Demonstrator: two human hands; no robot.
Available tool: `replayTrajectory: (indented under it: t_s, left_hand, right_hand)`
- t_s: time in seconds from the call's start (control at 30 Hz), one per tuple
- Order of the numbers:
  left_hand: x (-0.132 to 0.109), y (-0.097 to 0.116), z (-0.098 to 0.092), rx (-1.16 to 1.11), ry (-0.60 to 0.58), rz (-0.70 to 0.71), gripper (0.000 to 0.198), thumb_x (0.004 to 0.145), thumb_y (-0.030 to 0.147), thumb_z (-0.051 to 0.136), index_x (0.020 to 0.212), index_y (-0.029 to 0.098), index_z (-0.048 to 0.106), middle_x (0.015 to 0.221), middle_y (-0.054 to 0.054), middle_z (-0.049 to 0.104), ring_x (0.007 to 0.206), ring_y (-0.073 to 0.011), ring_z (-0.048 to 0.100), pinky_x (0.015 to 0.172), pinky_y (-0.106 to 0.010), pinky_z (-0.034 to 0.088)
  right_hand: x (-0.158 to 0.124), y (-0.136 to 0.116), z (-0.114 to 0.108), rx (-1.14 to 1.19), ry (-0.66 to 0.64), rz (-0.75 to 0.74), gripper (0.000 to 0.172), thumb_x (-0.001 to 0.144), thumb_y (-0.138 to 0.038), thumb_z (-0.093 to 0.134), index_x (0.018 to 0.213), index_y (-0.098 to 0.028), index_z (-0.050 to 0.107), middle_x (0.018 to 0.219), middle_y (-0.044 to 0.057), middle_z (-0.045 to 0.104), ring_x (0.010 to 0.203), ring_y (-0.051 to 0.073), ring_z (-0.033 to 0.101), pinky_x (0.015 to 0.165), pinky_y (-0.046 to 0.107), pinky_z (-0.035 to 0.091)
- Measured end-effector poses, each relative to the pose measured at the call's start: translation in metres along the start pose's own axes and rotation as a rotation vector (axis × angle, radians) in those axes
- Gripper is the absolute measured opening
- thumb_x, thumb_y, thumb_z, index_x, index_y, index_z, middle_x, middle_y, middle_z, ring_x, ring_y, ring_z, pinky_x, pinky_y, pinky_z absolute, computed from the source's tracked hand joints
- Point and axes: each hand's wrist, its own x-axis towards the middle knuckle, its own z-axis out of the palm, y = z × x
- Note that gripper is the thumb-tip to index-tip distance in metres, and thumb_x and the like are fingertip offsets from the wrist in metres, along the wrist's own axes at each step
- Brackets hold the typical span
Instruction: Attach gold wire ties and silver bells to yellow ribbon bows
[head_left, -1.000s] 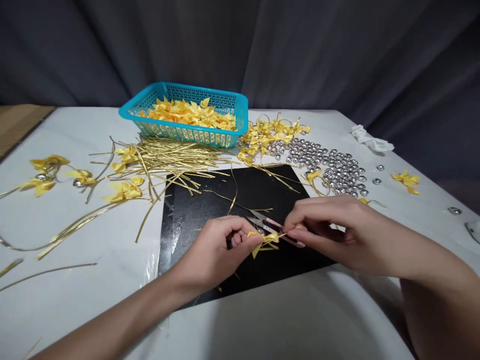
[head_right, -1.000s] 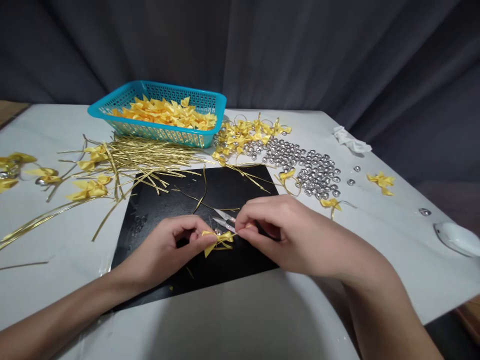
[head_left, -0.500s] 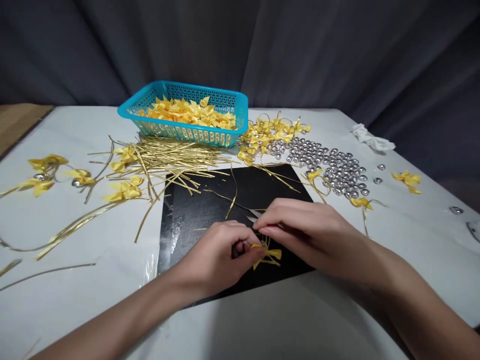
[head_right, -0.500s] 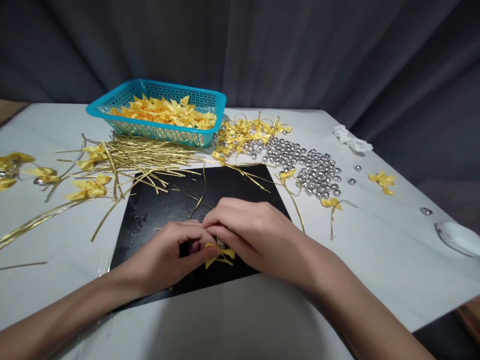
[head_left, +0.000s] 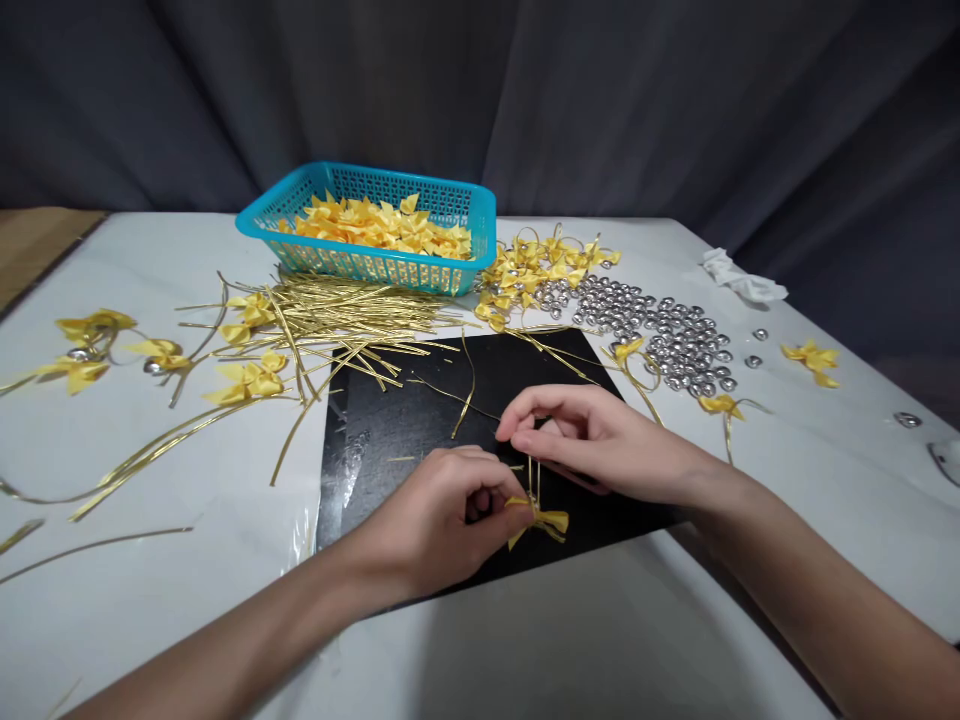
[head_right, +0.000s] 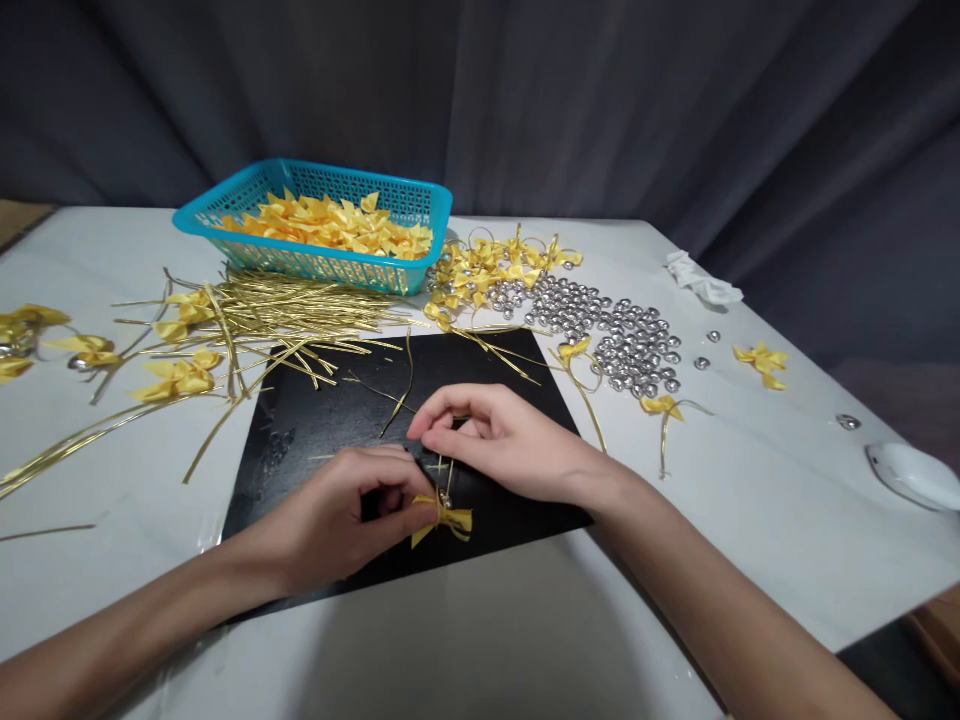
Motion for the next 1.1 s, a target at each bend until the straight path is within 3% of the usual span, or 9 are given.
replayTrajectory:
  t_s: [0.1, 0.2, 0.3, 0.4, 0.5, 0.6, 0.8, 1.1]
  left_hand:
    - [0.0, 0.0, -0.001, -0.083, 0.03, -0.048, 0.019, 0.079, 0.023, 0.058, 0.063, 0.015, 0.064, 0.055, 0.002, 0.051, 0.051, -0.009, 0.042, 0.047, -0.019, 0.031]
    - [0.0, 0.0, -0.003, -0.221, 0.061, -0.128, 0.023, 0.081, 0.03, 0.056, 0.066, 0.014, 0.063, 0.055, 0.002, 0.049, 0.05, -0.0084, 0.039, 0.044, -0.019, 0.029]
    - [0.0, -0.001, -0.004, -0.295, 0.106, -0.16, 0.026, 0.08, 0.035, 0.056, 0.066, 0.014, 0.061, 0.054, 0.003, 0.046, 0.051, -0.0088, 0.038, 0.047, -0.019, 0.029]
    - [0.0, -0.001, -0.003, -0.316, 0.138, -0.184, 0.025, 0.08, 0.035, 0.056, 0.067, 0.014, 0.061, 0.058, 0.002, 0.051, 0.055, -0.0101, 0.042, 0.05, -0.02, 0.032]
    - [0.001, 0.001, -0.002, -0.298, 0.178, -0.201, 0.023, 0.079, 0.034, 0.057, 0.066, 0.015, 0.061, 0.059, 0.001, 0.054, 0.055, -0.0106, 0.044, 0.052, -0.02, 0.034]
    - [0.002, 0.002, -0.002, -0.3, 0.225, -0.216, 0.022, 0.078, 0.033, 0.057, 0.068, 0.015, 0.063, 0.06, 0.0, 0.056, 0.055, -0.0107, 0.045, 0.05, -0.02, 0.035]
    - [0.003, 0.002, -0.003, -0.407, 0.292, -0.279, 0.02, 0.076, 0.031, 0.061, 0.069, 0.014, 0.066, 0.059, 0.001, 0.056, 0.053, -0.0086, 0.044, 0.047, -0.017, 0.033]
    - [0.003, 0.001, -0.01, -0.552, 0.276, -0.254, 0.015, 0.078, 0.027, 0.062, 0.072, 0.014, 0.067, 0.062, 0.002, 0.058, 0.057, -0.0078, 0.049, 0.054, -0.017, 0.039]
  right_hand:
    - [-0.005, 0.0, -0.006, 0.031, 0.01, 0.089, 0.023, 0.085, -0.039, 0.053, 0.091, -0.017, 0.059, 0.052, -0.007, 0.043, 0.037, 0.005, 0.033, 0.033, 0.016, 0.025]
    - [-0.014, -0.002, -0.009, -0.004, 0.066, 0.073, 0.025, 0.082, -0.041, 0.057, 0.091, -0.017, 0.061, 0.056, -0.004, 0.046, 0.044, 0.006, 0.039, 0.038, 0.017, 0.03]
    - [-0.022, -0.005, -0.005, -0.132, 0.163, 0.033, 0.022, 0.079, -0.038, 0.06, 0.081, -0.016, 0.063, 0.054, -0.004, 0.043, 0.046, 0.007, 0.038, 0.039, 0.019, 0.026]
    - [-0.029, -0.007, 0.002, -0.336, 0.284, -0.091, 0.019, 0.083, -0.032, 0.057, 0.073, -0.017, 0.062, 0.052, -0.004, 0.041, 0.046, 0.007, 0.034, 0.04, 0.02, 0.024]
    - [-0.034, -0.008, 0.01, -0.54, 0.354, -0.287, 0.014, 0.086, -0.021, 0.052, 0.077, -0.018, 0.061, 0.062, -0.001, 0.051, 0.049, 0.008, 0.037, 0.045, 0.021, 0.028]
    - [-0.037, -0.008, 0.016, -0.606, 0.338, -0.351, 0.014, 0.089, -0.017, 0.049, 0.079, -0.018, 0.059, 0.067, 0.0, 0.053, 0.051, 0.008, 0.041, 0.047, 0.02, 0.03]
    - [-0.033, -0.007, 0.025, -0.555, 0.362, -0.317, 0.015, 0.087, -0.014, 0.051, 0.077, -0.018, 0.061, 0.06, -0.002, 0.048, 0.049, 0.007, 0.041, 0.044, 0.019, 0.03]
    - [-0.027, 0.005, 0.023, -0.591, 0.325, -0.415, 0.019, 0.087, -0.01, 0.05, 0.085, -0.02, 0.067, 0.061, -0.001, 0.05, 0.051, 0.007, 0.044, 0.047, 0.019, 0.032]
